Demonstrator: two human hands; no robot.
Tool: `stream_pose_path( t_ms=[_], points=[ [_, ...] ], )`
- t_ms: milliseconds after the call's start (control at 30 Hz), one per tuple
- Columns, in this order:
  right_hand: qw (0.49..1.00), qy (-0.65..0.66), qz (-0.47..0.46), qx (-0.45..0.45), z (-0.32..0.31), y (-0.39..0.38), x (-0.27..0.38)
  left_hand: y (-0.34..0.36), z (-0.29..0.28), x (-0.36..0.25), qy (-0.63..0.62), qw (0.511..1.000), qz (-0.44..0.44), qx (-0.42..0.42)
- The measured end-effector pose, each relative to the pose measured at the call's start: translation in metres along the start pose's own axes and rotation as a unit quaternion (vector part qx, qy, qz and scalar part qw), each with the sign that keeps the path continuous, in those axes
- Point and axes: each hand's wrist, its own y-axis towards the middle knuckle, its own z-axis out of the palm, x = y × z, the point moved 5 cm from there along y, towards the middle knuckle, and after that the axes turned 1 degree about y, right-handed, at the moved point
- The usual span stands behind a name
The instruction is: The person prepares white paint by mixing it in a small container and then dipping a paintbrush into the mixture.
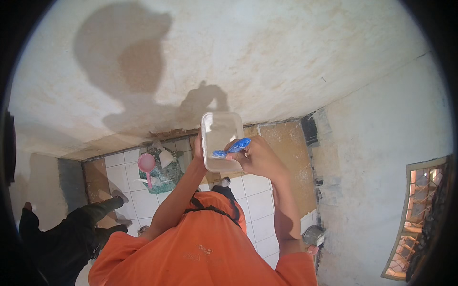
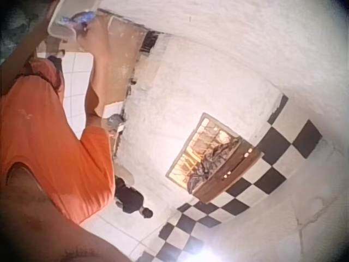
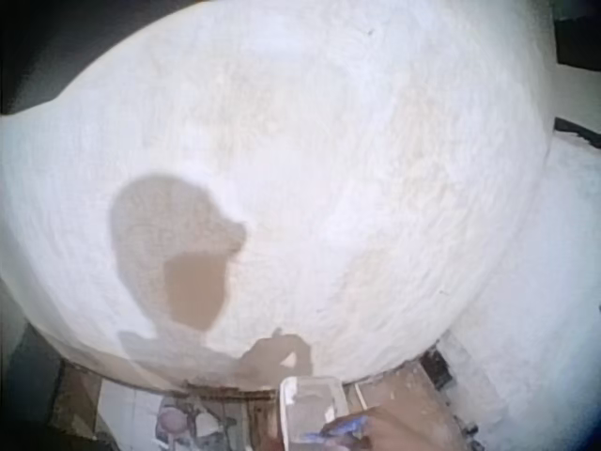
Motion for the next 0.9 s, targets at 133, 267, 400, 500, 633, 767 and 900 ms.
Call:
stream_pose_path(
  t_ms=[133, 267, 400, 500, 633, 767, 900],
  points=[
    [1.000, -0.010, 0.013, -0.003, 0.002, 0.009, -0.017, -0.001, -0.013, 0.003, 0.005, 1.000, -0.012, 0.026],
    [1.000, -0.015, 0.008, -0.014, 0.008, 0.012, -0.032, -0.007, -0.016, 0.007, 0.054, 0.998, 0.020, -0.033],
    [1.000, -0.016, -0.002, -0.022, 0.010, 0.012, -0.026, -0.008, -0.019, 0.005, 0.029, 0.998, 0.040, 0.024],
    [0.997, 0.010, -0.034, -0.064, 0.011, 0.012, -0.030, -0.009, -0.023, 0.006, 0.051, 0.998, 0.044, 0.015],
    [0.996, 0.004, -0.032, -0.078, 0.011, 0.011, -0.029, -0.010, -0.015, 0.007, -0.052, 0.996, 0.009, 0.076],
    [0.996, 0.015, -0.018, -0.090, 0.012, 0.009, -0.031, -0.012, -0.015, 0.008, -0.008, 1.000, 0.003, 0.011],
    [0.995, -0.001, -0.029, -0.100, 0.012, 0.009, -0.034, -0.011, -0.017, 0.008, 0.037, 0.998, 0.002, -0.057]
  ],
)
